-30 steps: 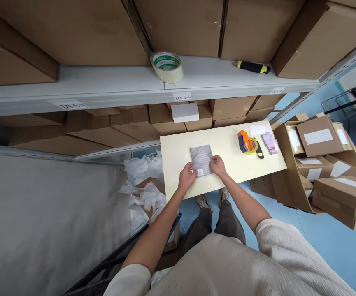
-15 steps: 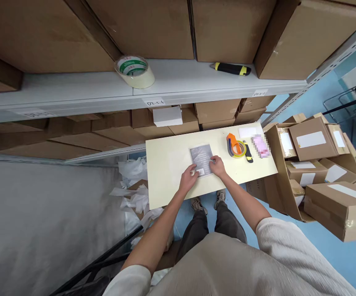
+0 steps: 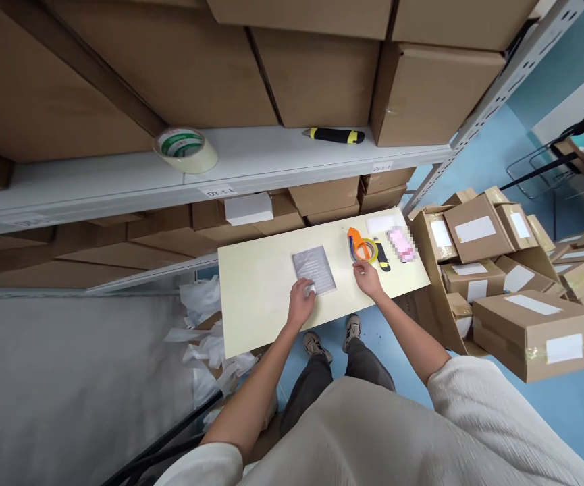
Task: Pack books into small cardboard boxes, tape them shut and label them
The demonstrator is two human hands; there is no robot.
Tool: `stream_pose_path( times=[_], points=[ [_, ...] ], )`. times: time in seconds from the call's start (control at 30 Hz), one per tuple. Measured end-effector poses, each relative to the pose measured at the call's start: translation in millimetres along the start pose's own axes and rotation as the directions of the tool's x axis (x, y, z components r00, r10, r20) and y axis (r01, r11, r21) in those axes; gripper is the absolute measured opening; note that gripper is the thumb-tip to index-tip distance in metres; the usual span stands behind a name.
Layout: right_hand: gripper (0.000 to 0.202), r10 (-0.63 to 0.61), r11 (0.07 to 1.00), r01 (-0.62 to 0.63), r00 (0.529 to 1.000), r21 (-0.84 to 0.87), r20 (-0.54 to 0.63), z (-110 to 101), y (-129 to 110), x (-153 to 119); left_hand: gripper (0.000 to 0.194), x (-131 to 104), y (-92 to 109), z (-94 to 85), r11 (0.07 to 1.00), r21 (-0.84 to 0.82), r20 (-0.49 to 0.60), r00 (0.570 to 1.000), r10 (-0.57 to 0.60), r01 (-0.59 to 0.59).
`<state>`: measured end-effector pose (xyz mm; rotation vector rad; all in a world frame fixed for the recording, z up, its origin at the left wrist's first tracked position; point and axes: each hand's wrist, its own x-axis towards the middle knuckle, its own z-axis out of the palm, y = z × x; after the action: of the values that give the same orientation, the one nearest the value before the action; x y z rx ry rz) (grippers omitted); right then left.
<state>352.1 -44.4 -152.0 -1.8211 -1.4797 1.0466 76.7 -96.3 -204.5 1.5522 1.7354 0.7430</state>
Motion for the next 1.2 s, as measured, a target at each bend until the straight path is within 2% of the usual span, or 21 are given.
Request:
stream_pose_path(
  times=[0.1, 0.2, 0.37, 0.53, 0.63, 0.77, 0.83, 0.9, 0.97, 1.03, 1.1, 1.2],
  points=[
    [0.026, 0.077, 0.987, -0.088, 0.993, -0.133, -0.088, -40, 22, 5, 0.036, -2, 13, 12.5, 1.000, 0.008, 0.054, 0.999, 0.006, -0.007],
    [0.027, 0.101, 0.930, -0.134, 0.988, -0.343, -0.113, -61, 40, 17, 0.037, -4, 22, 26.3, 1.000, 0.015, 0.093, 0.996, -0.002, 0.001],
    [0.030, 0.120, 0.803, -0.118, 0.992, -0.584, -0.035, -60, 48, 40, 0.038, -8, 32, 46.0, 1.000, 0.025, 0.120, 0.993, -0.011, 0.008],
    [0.023, 0.128, 0.780, -0.123, 0.991, -0.614, -0.035, -56, 52, 53, 0.036, -10, 35, 54.4, 0.999, 0.035, 0.142, 0.989, -0.039, 0.034],
    [0.021, 0.121, 0.835, -0.137, 0.991, -0.533, -0.065, -60, 54, 53, 0.035, -10, 35, 53.6, 0.999, 0.032, 0.149, 0.988, -0.045, 0.041],
    [0.032, 0.169, 0.939, -0.227, 0.959, -0.258, -0.230, -72, 47, 48, 0.034, -11, 34, 48.4, 0.999, 0.020, 0.139, 0.989, -0.043, 0.040],
    [0.039, 0.149, 0.982, -0.177, 0.943, -0.071, -0.296, -79, 36, 45, 0.034, -10, 32, 44.0, 0.999, 0.014, 0.134, 0.990, -0.036, 0.034],
    [0.044, 0.092, 0.993, -0.064, 0.950, 0.104, -0.297, -84, 20, 43, 0.034, -8, 29, 37.8, 1.000, 0.007, 0.130, 0.991, -0.024, 0.023],
    [0.046, 0.048, 0.972, 0.003, 0.976, 0.236, -0.212, -82, 0, 40, 0.034, -6, 26, 29.4, 1.000, 0.003, 0.127, 0.992, -0.015, 0.015],
    [0.045, 0.032, 0.949, -0.006, 0.997, 0.314, -0.077, -71, -21, 37, 0.033, -4, 23, 18.4, 1.000, 0.013, 0.130, 0.991, -0.024, 0.023],
    [0.041, 0.036, 0.938, -0.049, 0.998, 0.344, 0.046, -51, -41, 30, 0.033, -3, 20, 4.7, 0.999, 0.033, 0.135, 0.990, -0.045, 0.041],
    [0.030, 0.060, 0.929, -0.117, 0.984, 0.352, 0.167, -10, -67, 12, 0.033, -5, 11, -21.0, 0.997, 0.061, 0.133, 0.989, -0.061, 0.053]
  ],
)
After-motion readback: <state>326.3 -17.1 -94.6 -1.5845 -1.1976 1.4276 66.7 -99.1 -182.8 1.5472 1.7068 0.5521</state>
